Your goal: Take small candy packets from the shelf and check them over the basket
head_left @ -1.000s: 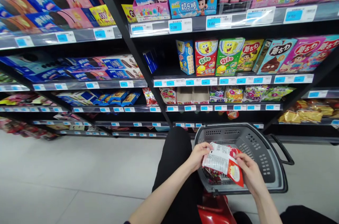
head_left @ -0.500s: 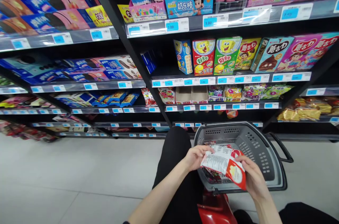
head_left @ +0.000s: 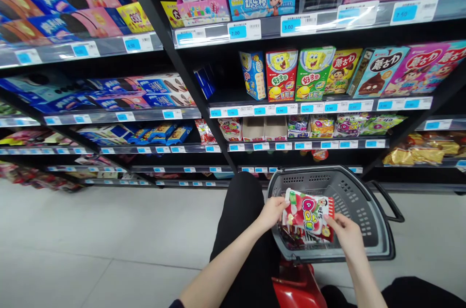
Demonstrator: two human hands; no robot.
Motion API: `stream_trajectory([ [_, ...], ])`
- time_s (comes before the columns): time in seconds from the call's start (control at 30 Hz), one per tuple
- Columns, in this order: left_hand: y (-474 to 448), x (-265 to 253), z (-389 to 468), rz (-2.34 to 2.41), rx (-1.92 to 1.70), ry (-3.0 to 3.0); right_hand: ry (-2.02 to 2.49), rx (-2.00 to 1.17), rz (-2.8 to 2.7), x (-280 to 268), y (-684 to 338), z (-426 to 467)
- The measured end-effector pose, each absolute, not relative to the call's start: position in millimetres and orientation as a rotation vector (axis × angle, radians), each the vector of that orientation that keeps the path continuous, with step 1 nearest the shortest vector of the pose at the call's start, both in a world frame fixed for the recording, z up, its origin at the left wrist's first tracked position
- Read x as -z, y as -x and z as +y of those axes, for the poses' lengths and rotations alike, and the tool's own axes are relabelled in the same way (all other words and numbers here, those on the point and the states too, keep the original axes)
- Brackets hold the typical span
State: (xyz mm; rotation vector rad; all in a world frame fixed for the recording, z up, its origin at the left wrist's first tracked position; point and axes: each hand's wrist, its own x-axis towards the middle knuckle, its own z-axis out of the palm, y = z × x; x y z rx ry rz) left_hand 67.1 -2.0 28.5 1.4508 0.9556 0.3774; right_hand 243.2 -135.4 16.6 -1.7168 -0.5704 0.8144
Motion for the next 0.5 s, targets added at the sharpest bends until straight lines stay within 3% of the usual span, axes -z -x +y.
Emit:
stream_trajectory([
  [0.3, -56.2, -30.5, 6.2, 1.213, -0.028, -2.150, 1.943, -0.578, -1.051, 2.9, -222.2, -126.3],
  [0.5, -23.4, -93.8, 101.1, 1.525, -0.635, -2.228, 1.995, -0.445, -1.352, 76.6, -193.6, -106.3],
])
